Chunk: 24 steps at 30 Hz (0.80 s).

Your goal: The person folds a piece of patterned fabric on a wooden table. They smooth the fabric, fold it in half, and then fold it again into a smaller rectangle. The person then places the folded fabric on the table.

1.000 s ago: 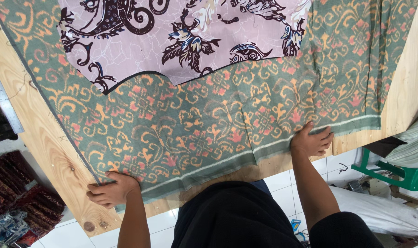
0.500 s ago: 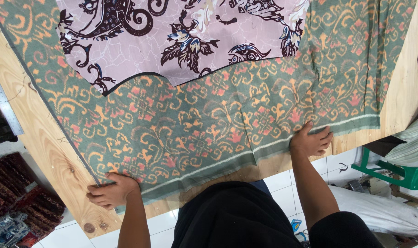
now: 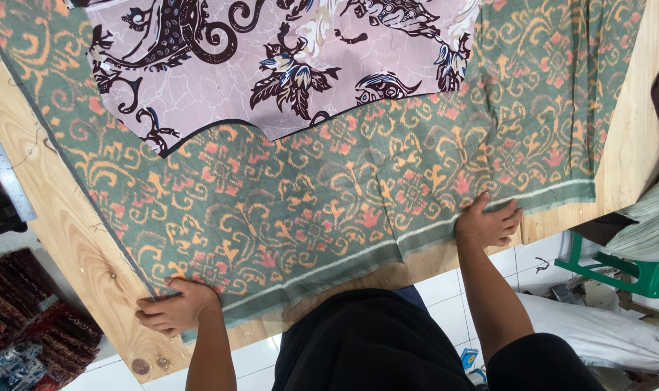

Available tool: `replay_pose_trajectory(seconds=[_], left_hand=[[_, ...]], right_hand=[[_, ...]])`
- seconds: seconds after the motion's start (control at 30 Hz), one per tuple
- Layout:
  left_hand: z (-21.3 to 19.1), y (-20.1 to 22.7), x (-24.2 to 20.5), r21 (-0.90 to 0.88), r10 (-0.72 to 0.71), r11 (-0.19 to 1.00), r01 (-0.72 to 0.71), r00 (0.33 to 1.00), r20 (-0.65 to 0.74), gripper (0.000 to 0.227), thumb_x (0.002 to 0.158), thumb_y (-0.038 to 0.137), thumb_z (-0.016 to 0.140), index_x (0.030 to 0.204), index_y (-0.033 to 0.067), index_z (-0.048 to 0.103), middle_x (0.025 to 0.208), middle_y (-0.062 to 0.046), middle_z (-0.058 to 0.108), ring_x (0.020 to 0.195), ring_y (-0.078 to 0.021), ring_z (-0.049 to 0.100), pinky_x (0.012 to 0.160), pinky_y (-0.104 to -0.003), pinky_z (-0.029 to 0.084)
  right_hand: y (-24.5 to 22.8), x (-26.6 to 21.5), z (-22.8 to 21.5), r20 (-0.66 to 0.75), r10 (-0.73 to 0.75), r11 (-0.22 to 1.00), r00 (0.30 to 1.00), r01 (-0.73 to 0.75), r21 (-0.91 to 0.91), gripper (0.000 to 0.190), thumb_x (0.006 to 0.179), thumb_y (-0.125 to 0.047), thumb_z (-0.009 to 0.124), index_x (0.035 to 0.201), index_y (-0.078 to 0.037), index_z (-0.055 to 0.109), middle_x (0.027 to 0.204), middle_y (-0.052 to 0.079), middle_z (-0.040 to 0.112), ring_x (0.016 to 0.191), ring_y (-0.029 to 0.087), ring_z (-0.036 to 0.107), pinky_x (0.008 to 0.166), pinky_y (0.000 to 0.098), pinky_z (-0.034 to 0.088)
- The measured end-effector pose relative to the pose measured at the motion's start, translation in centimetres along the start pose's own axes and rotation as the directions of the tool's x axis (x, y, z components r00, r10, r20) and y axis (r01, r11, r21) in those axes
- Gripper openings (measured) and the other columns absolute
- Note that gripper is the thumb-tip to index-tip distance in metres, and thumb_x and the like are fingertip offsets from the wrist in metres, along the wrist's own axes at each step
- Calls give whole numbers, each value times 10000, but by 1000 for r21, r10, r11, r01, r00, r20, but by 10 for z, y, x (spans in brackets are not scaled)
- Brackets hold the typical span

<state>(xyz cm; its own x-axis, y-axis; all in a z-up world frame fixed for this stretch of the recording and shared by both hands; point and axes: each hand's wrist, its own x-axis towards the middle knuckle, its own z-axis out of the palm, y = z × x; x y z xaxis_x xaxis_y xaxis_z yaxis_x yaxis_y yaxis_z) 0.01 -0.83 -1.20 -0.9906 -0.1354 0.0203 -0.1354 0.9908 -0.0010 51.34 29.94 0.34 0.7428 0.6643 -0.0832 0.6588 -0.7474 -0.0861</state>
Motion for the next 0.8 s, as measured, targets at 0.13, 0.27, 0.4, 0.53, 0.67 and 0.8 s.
replay_pose_trajectory(seconds=[0.13, 0.27, 0.4, 0.53, 0.67, 0.8], left_hand=[[-1, 0, 0, -3, 7, 1000, -7, 1000, 7, 739, 1096, 615, 348, 1576, 54, 308, 1594, -243, 288, 1491, -394, 275, 1114, -640, 256], [-3, 1, 0, -10, 15, 1000, -15, 1000, 10, 741, 1090, 605, 365, 1576, 48, 306, 1595, -250, 283, 1497, -397, 263, 1120, -638, 247], [-3, 1, 0, -12, 5, 1000, -5, 1000, 18, 746, 1085, 604, 379, 1575, 47, 300, 1594, -252, 279, 1495, -402, 257, 1118, -638, 242], [-2, 1, 0, -6, 1, 1000, -1, 1000, 16, 744, 1089, 604, 380, 1579, 50, 299, 1596, -253, 276, 1497, -403, 259, 1121, -640, 242], [-4, 3, 0, 2, 3, 1000, -3, 1000, 20, 745, 1083, 595, 384, 1580, 48, 290, 1598, -258, 265, 1492, -409, 251, 1110, -642, 241], [-7, 5, -1, -3, -31, 1000, 31, 998, 47, 733, 1084, 599, 369, 1578, 63, 288, 1604, -238, 270, 1496, -394, 261, 1126, -638, 242]], right_hand=[[1, 1, 0, 5, -4, 1000, 1000, 4, -4, 796, 1016, -645, 490, 1596, -146, 272, 1674, 145, 190, 1555, 311, 147, 1199, 637, 132], [2, 0, 1, -7, -5, 1000, 1000, 5, 6, 797, 1013, -644, 505, 1594, -146, 281, 1676, 146, 194, 1555, 316, 151, 1199, 641, 129], [1, 0, 0, -4, 6, 1000, 1000, -6, 1, 797, 1009, -646, 506, 1592, -150, 283, 1674, 146, 201, 1553, 316, 159, 1198, 643, 134], [-2, -2, -3, -2, 4, 1000, 1000, -4, 8, 797, 1008, -638, 506, 1594, -148, 280, 1676, 149, 197, 1555, 320, 157, 1199, 642, 132], [-6, -4, -8, 24, 1, 1000, 1000, -1, 10, 800, 1016, -633, 490, 1602, -139, 260, 1675, 155, 175, 1557, 323, 136, 1209, 637, 114], [-7, -5, -10, 48, 13, 1000, 999, -13, 15, 801, 1019, -629, 473, 1607, -138, 242, 1679, 154, 152, 1561, 317, 118, 1215, 633, 99]])
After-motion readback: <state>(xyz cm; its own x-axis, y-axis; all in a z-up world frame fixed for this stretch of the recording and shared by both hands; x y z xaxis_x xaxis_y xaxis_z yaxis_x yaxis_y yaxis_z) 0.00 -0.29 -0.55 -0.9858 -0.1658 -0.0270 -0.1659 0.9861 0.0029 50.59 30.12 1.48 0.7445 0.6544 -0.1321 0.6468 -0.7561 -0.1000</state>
